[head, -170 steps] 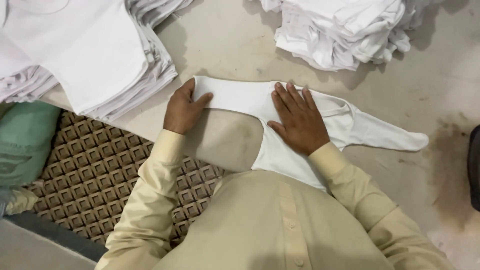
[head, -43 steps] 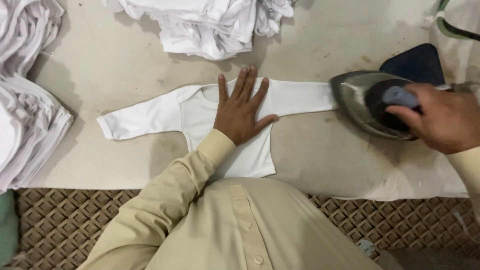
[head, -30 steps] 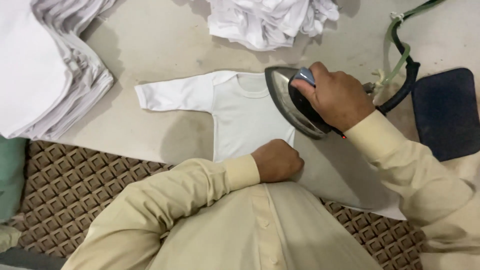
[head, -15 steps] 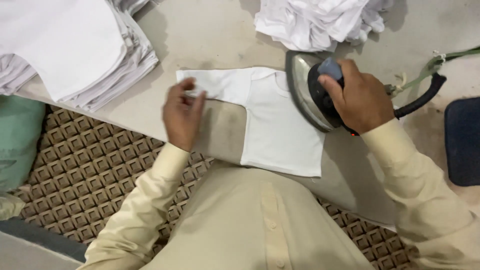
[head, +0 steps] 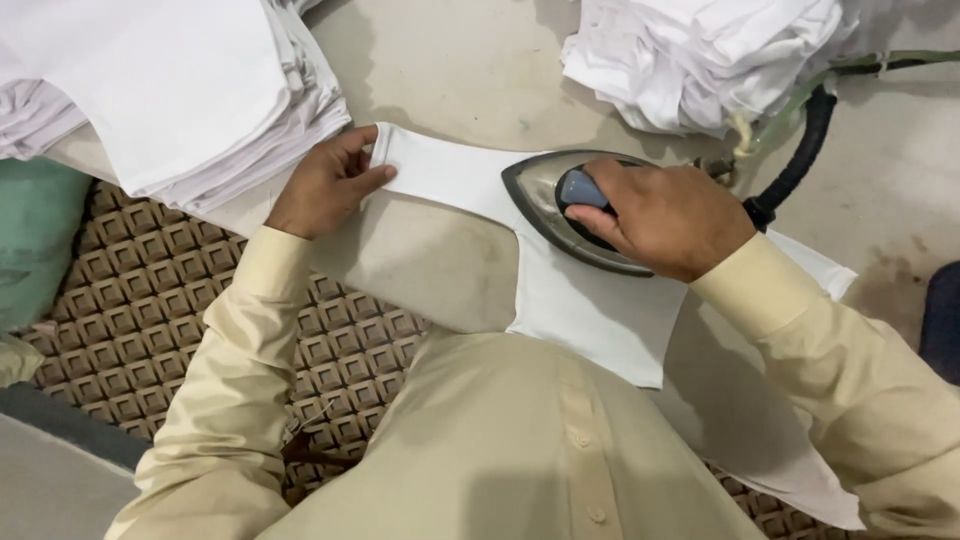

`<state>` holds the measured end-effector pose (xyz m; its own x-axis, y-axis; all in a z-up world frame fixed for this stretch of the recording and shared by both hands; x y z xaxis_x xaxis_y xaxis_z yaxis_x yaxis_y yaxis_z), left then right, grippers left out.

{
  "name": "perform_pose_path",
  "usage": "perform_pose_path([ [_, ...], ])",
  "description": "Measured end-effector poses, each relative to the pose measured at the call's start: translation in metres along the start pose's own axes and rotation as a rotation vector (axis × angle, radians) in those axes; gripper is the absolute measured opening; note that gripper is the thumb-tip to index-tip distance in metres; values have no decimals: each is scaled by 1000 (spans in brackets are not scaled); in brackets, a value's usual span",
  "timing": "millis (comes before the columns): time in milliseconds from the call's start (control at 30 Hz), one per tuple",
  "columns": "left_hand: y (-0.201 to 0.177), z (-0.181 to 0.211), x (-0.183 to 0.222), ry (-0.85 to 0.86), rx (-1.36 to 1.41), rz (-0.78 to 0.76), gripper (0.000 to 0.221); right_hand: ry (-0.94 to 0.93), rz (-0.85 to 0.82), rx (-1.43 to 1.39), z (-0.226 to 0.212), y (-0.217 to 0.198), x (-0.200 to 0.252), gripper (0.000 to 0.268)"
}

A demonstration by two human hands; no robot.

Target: The person is ironing and smoothing out baby onesies on a production table in a factory setting.

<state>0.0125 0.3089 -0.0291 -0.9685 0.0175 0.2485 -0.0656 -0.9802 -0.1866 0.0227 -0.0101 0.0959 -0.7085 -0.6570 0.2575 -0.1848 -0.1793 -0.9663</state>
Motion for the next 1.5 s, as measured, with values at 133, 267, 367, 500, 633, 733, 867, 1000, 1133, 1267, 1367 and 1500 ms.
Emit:
perform_pose_path([
  [133,1,-2,1,-31,-32,-73,45,-148,-5,72,-27,-5,-23,42],
  [267,-11,1,15,18,51,8,49,-216,114,64,-67,-16,-57,42],
  [367,-28,6,39,208,-51,237,39,-236,211,60,-94,-24,-78,43],
  [500,-31,19,72,458,4,603,14,-220,248,148,-122,-18,-119,46],
  [633,-22,24,72,403,-257,596,31,-131,179,71,-127,-18,-125,44],
  [733,-21,27,70,397,-281,577,39,-21,18,-73,-119,-20,-94,42],
  [867,-10,25,63,381,-498,528,59,60,-31,6,-95,18,-5,47],
  [1000,6,26,58,440,-606,425,54,297,121,48,-62,33,41,48],
  [1133,26,42,64,710,-698,281,27,636,184,-113,-19,28,30,43],
  [1267,22,36,59,663,-662,293,29,545,310,-68,7,31,-2,44],
  [1367,23,40,63,692,-675,298,20,447,283,-199,8,25,-11,42],
  [1500,23,38,63,697,-658,293,20,301,32,-233,-48,15,27,41],
])
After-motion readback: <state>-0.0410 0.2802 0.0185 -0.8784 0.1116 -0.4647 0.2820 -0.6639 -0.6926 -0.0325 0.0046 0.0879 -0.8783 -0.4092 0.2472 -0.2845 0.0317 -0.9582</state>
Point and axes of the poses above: each hand's wrist, its own x-axis away from the middle knuckle, its own y-axis out of the palm, z = x × y, the point moved 9 cm from there along -x, towards the middle knuckle, and after that the axes turned 15 degrees about x, right-handed, at the moved point
